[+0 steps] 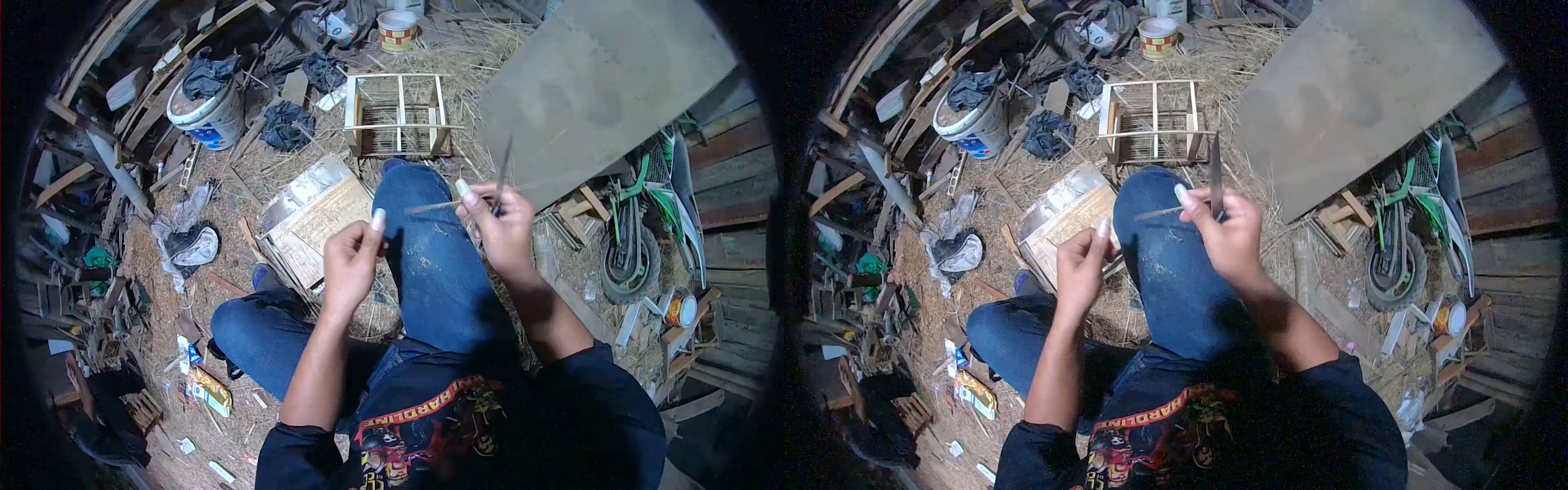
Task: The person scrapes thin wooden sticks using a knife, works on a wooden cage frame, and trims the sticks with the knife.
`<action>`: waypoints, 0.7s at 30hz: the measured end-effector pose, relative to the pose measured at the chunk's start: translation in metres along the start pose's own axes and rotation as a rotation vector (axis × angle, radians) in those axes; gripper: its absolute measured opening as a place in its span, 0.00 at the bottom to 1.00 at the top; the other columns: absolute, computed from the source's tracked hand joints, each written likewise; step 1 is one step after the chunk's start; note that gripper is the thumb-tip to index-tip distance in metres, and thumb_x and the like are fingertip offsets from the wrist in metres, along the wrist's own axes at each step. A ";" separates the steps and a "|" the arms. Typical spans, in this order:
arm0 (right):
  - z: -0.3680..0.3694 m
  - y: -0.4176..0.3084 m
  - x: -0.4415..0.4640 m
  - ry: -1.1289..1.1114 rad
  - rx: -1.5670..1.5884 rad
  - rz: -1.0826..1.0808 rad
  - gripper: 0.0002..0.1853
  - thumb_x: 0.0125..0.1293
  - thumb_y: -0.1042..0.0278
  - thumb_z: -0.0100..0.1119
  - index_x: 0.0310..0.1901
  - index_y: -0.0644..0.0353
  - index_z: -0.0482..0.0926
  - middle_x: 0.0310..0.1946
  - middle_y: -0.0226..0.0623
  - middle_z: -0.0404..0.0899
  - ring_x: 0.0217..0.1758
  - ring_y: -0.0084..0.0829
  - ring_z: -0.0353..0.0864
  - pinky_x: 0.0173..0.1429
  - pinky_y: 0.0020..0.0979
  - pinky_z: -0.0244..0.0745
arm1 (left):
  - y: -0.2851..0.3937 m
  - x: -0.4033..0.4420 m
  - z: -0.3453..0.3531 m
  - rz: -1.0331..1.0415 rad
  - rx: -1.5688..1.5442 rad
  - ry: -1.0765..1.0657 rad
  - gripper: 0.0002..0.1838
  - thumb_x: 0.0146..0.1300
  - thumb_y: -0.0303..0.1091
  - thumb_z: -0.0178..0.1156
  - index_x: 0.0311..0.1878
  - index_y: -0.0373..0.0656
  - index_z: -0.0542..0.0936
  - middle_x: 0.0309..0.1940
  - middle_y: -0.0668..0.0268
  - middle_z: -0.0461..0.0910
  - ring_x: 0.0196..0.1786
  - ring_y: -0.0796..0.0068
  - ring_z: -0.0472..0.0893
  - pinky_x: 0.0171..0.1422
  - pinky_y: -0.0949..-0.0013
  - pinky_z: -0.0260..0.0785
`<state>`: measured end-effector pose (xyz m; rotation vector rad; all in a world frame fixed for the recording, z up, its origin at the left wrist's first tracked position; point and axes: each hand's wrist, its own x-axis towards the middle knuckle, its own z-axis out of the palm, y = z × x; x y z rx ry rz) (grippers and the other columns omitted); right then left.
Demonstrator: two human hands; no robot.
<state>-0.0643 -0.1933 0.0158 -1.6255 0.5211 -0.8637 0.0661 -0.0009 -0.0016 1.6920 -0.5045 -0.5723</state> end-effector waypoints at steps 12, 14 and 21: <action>-0.012 0.014 -0.051 -0.214 -0.494 -0.710 0.27 0.57 0.63 0.82 0.57 0.63 0.85 0.24 0.33 0.82 0.24 0.32 0.85 0.29 0.33 0.78 | 0.016 -0.018 0.068 -0.386 -0.844 -0.013 0.15 0.82 0.42 0.56 0.50 0.38 0.82 0.38 0.65 0.86 0.39 0.74 0.85 0.42 0.74 0.76; -0.038 0.015 -0.061 -0.332 -0.590 -0.690 0.30 0.56 0.63 0.83 0.59 0.64 0.83 0.29 0.38 0.85 0.28 0.34 0.87 0.31 0.33 0.79 | 0.015 -0.007 0.050 -0.367 -0.822 0.034 0.15 0.83 0.43 0.54 0.49 0.41 0.80 0.33 0.66 0.83 0.34 0.73 0.84 0.39 0.72 0.78; -0.118 0.054 -0.079 -0.406 -0.620 -0.114 0.18 0.71 0.68 0.66 0.58 0.71 0.83 0.37 0.46 0.90 0.35 0.30 0.90 0.39 0.31 0.83 | -0.006 0.009 -0.001 -0.263 -0.726 0.137 0.16 0.84 0.47 0.52 0.46 0.45 0.76 0.17 0.75 0.66 0.13 0.83 0.61 0.18 0.74 0.56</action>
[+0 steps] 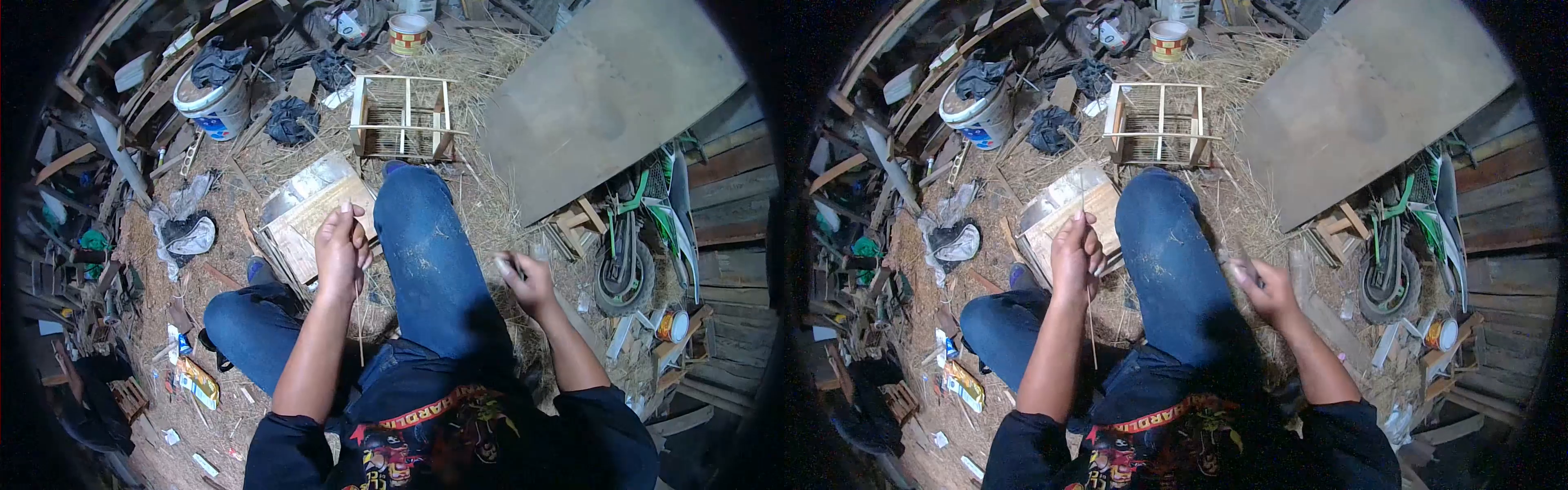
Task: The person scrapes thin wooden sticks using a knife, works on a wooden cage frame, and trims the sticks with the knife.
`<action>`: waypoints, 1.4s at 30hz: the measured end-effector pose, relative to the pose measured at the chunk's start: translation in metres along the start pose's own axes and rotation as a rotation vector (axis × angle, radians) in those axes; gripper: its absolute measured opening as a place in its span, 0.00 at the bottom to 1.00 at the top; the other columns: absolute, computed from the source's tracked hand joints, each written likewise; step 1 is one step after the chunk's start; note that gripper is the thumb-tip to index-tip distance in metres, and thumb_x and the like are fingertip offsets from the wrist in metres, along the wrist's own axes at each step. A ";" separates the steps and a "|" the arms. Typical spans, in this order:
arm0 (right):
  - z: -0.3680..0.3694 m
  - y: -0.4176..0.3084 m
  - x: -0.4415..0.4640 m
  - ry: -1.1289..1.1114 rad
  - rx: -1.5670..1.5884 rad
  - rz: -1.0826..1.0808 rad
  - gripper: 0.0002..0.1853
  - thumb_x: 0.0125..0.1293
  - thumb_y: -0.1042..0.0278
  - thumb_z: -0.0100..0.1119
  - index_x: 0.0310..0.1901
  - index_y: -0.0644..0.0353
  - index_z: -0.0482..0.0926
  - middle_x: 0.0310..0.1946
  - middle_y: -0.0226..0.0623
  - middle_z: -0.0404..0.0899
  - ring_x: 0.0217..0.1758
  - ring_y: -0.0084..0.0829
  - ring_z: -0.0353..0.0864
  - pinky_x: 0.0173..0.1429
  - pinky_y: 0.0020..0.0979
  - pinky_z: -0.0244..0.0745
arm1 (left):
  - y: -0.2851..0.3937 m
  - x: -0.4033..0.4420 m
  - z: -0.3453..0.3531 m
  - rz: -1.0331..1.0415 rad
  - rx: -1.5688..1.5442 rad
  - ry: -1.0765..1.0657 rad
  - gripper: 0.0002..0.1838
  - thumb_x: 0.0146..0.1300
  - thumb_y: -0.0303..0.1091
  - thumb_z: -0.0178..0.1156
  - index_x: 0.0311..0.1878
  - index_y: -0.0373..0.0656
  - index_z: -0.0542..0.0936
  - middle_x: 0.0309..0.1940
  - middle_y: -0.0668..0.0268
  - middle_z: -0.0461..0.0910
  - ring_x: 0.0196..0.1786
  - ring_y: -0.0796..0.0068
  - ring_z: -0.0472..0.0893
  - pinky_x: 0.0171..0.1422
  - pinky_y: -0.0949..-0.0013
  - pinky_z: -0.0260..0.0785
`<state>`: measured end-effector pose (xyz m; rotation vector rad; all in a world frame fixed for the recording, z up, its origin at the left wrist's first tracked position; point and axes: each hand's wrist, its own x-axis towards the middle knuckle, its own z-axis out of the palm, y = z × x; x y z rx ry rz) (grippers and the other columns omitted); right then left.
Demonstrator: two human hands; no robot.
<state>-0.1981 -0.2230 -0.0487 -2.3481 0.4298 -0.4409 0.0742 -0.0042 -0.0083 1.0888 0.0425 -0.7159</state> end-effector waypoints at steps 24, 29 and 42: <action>0.038 -0.084 0.156 -0.124 0.799 0.412 0.14 0.76 0.59 0.68 0.36 0.60 0.83 0.21 0.25 0.79 0.15 0.11 0.64 0.19 0.18 0.54 | -0.033 -0.025 0.026 -0.127 0.312 -0.319 0.14 0.79 0.36 0.63 0.53 0.33 0.86 0.26 0.62 0.85 0.17 0.81 0.76 0.22 0.77 0.68; 0.025 -0.065 0.171 -0.170 0.779 0.604 0.18 0.77 0.54 0.66 0.36 0.62 0.84 0.23 0.25 0.78 0.25 0.16 0.72 0.31 0.24 0.66 | -0.036 -0.024 0.005 -0.188 0.365 -0.314 0.14 0.80 0.37 0.61 0.48 0.33 0.86 0.24 0.64 0.83 0.17 0.79 0.76 0.24 0.76 0.68; 0.015 -0.077 0.095 0.002 0.348 0.216 0.16 0.77 0.58 0.63 0.56 0.60 0.78 0.36 0.32 0.85 0.36 0.27 0.85 0.38 0.32 0.78 | -0.042 -0.028 0.016 -0.273 0.305 -0.258 0.17 0.83 0.42 0.57 0.45 0.35 0.80 0.16 0.67 0.75 0.11 0.80 0.66 0.17 0.74 0.58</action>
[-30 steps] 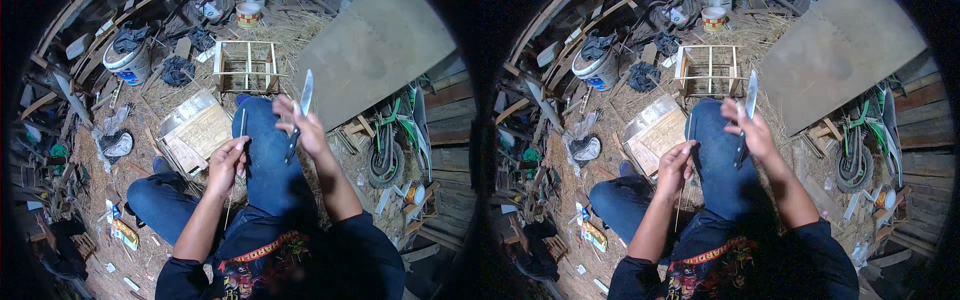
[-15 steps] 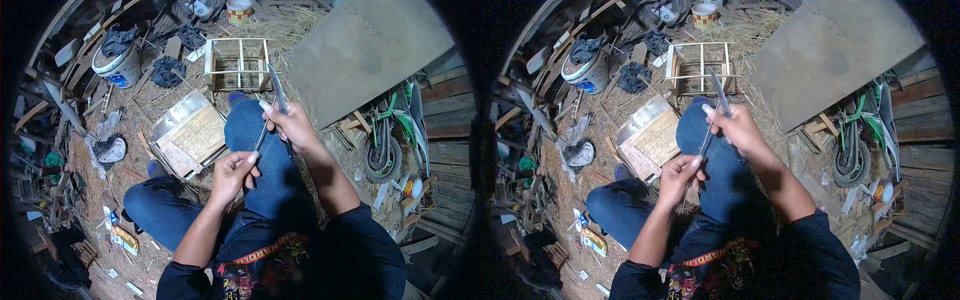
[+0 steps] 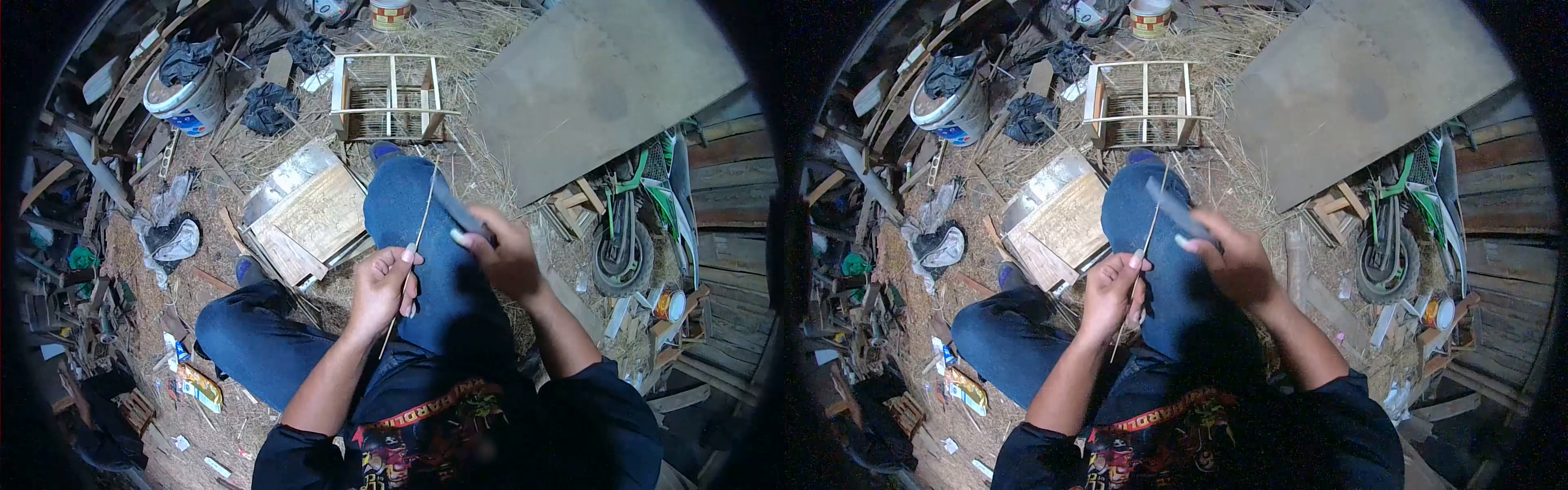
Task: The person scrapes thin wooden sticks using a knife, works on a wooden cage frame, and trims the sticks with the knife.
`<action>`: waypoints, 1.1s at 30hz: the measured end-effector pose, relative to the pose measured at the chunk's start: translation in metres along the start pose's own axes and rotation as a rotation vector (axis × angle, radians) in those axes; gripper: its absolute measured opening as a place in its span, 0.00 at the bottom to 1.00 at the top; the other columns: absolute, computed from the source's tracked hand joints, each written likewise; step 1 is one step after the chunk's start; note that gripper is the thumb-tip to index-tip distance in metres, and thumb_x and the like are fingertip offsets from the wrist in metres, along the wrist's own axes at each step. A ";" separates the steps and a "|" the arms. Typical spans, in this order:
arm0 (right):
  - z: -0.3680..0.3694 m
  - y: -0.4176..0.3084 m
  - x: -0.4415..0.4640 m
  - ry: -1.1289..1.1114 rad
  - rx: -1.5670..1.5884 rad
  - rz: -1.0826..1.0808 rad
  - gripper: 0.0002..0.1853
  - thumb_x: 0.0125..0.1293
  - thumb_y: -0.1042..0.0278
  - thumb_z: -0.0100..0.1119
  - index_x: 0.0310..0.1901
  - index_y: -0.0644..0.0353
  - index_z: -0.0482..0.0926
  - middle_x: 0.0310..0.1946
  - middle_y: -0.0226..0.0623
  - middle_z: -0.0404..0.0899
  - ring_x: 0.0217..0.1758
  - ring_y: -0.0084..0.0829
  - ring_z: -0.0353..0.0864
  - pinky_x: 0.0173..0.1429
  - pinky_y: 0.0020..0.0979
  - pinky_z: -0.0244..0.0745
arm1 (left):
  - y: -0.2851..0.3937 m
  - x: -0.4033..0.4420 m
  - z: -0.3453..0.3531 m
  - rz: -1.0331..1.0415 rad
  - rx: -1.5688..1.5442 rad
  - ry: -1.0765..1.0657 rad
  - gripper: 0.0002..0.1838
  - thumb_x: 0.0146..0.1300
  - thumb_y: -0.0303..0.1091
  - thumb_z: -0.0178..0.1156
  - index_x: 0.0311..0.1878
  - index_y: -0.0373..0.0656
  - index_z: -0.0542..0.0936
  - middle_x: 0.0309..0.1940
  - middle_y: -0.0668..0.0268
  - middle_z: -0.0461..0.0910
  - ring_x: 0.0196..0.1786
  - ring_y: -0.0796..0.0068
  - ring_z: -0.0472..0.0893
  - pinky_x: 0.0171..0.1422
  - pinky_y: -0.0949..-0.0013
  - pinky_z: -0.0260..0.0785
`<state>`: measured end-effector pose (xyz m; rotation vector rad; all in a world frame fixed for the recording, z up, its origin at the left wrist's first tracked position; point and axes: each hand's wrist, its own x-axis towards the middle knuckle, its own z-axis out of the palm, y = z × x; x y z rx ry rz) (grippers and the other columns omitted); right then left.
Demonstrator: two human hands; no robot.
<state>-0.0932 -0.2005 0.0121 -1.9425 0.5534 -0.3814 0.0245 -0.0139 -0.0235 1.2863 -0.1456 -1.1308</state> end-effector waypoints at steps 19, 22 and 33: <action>0.017 0.007 -0.033 -0.053 -0.703 -0.197 0.22 0.70 0.60 0.67 0.65 0.33 0.84 0.30 0.31 0.77 0.31 0.36 0.81 0.38 0.40 0.76 | -0.005 0.000 0.008 0.033 0.007 0.029 0.18 0.84 0.42 0.54 0.43 0.35 0.81 0.16 0.69 0.73 0.11 0.82 0.65 0.15 0.74 0.57; 0.017 0.006 -0.029 -0.040 -0.648 -0.199 0.20 0.69 0.62 0.69 0.62 0.33 0.86 0.29 0.30 0.76 0.30 0.35 0.80 0.36 0.39 0.76 | -0.008 0.000 0.006 0.048 0.036 0.055 0.17 0.83 0.41 0.55 0.42 0.36 0.81 0.17 0.69 0.73 0.11 0.81 0.66 0.16 0.74 0.58; 0.009 0.032 -0.014 -0.113 -0.612 -0.443 0.24 0.71 0.69 0.64 0.63 0.28 0.84 0.29 0.29 0.79 0.24 0.34 0.81 0.25 0.36 0.75 | -0.019 0.000 0.007 0.077 0.054 0.109 0.12 0.80 0.35 0.60 0.41 0.35 0.80 0.18 0.67 0.77 0.13 0.82 0.71 0.16 0.74 0.61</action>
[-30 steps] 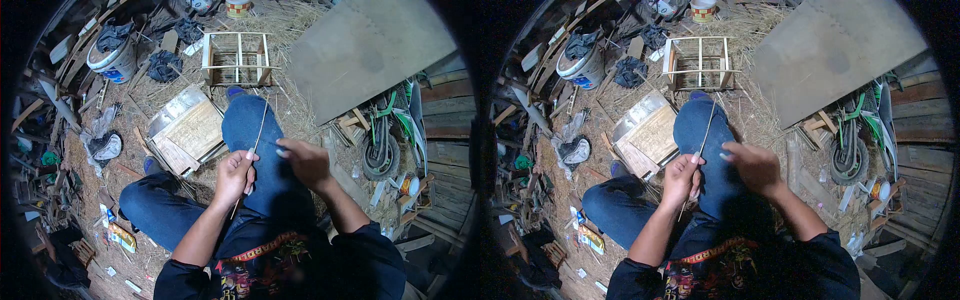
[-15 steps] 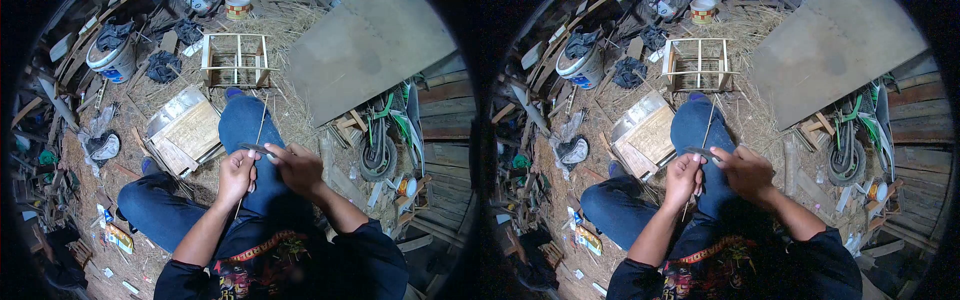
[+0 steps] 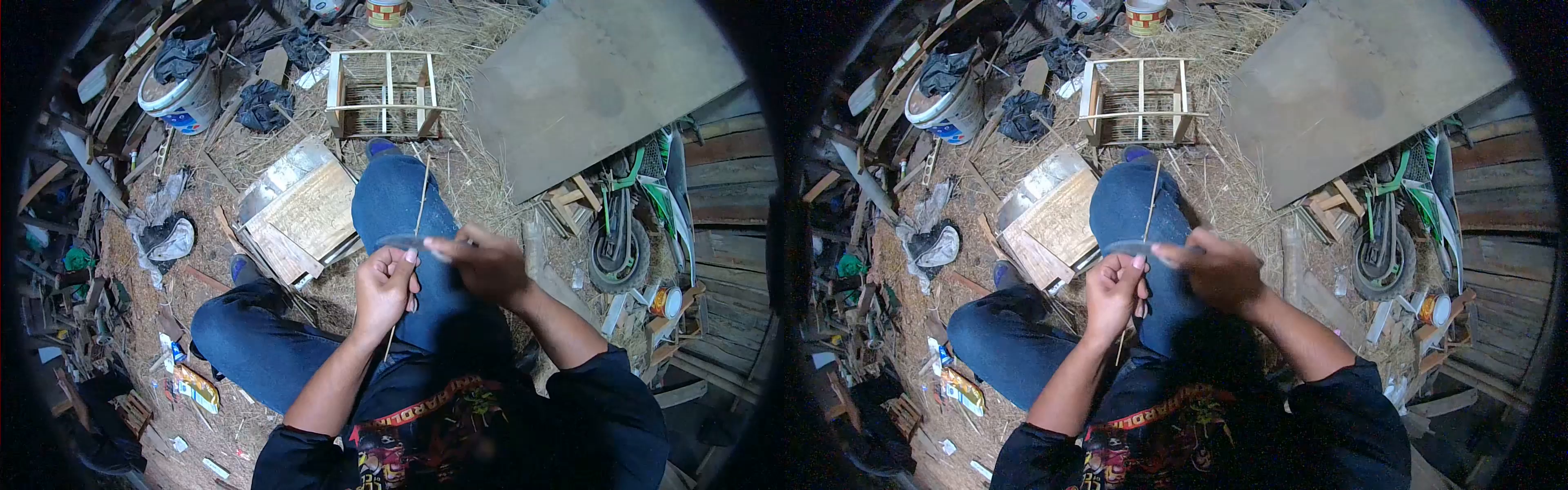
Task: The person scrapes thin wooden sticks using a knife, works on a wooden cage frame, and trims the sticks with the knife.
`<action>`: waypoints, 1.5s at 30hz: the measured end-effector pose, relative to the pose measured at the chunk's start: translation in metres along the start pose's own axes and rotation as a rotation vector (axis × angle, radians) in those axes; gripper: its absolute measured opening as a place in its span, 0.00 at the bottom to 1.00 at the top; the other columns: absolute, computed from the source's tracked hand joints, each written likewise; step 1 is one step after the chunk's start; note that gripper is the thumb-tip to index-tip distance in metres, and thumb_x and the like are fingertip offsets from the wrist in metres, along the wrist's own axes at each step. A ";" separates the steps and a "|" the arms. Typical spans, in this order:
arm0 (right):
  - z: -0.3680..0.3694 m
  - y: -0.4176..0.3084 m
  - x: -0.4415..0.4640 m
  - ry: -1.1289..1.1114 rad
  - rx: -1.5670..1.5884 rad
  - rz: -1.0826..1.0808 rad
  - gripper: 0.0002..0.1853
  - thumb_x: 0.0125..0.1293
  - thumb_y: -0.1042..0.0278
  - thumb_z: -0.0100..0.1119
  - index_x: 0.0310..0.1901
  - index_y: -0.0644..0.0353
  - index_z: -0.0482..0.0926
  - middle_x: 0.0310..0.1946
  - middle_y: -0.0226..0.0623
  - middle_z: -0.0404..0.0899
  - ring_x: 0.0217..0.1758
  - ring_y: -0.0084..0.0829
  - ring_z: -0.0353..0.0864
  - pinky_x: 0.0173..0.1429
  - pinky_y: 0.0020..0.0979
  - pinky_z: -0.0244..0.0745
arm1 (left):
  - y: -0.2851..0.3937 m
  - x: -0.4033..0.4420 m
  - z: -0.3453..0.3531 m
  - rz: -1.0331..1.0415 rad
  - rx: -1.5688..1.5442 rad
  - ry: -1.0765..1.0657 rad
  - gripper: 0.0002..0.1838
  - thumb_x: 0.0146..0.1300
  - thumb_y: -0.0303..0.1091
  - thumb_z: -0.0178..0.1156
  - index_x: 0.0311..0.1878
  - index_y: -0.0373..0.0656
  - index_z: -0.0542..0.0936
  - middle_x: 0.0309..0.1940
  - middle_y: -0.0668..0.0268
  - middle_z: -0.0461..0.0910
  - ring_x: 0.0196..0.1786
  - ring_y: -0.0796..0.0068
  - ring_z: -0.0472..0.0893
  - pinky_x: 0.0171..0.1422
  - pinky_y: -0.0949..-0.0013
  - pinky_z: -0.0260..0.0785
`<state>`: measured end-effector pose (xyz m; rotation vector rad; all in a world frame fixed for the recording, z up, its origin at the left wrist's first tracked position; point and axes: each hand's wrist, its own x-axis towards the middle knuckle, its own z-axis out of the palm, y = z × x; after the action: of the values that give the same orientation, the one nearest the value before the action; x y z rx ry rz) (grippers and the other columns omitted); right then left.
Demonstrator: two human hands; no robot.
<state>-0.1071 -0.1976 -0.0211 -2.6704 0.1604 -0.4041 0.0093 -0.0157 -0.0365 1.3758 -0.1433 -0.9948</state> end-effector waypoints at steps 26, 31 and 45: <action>0.010 -0.001 0.021 -0.068 -0.152 0.103 0.11 0.70 0.66 0.60 0.52 0.49 0.84 0.30 0.34 0.83 0.32 0.42 0.86 0.36 0.43 0.79 | 0.019 0.001 -0.006 -0.102 0.189 -0.075 0.22 0.84 0.45 0.55 0.35 0.38 0.79 0.14 0.69 0.74 0.13 0.82 0.71 0.19 0.74 0.61; 0.002 0.007 0.036 0.002 0.174 0.297 0.07 0.77 0.65 0.56 0.47 0.56 0.81 0.30 0.45 0.83 0.34 0.51 0.85 0.39 0.47 0.78 | 0.016 0.000 -0.014 -0.051 0.158 -0.136 0.23 0.84 0.45 0.53 0.34 0.39 0.80 0.12 0.71 0.70 0.12 0.82 0.68 0.19 0.74 0.58; 0.015 0.009 0.048 0.035 0.160 0.340 0.11 0.77 0.63 0.57 0.37 0.60 0.76 0.23 0.51 0.76 0.30 0.59 0.81 0.33 0.53 0.71 | 0.021 -0.008 -0.015 -0.065 0.032 -0.091 0.21 0.82 0.44 0.58 0.30 0.42 0.76 0.14 0.72 0.71 0.13 0.83 0.67 0.19 0.75 0.61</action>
<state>-0.0573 -0.2079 -0.0262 -2.4194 0.5583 -0.3373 0.0238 -0.0015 -0.0189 1.3722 -0.1843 -1.1148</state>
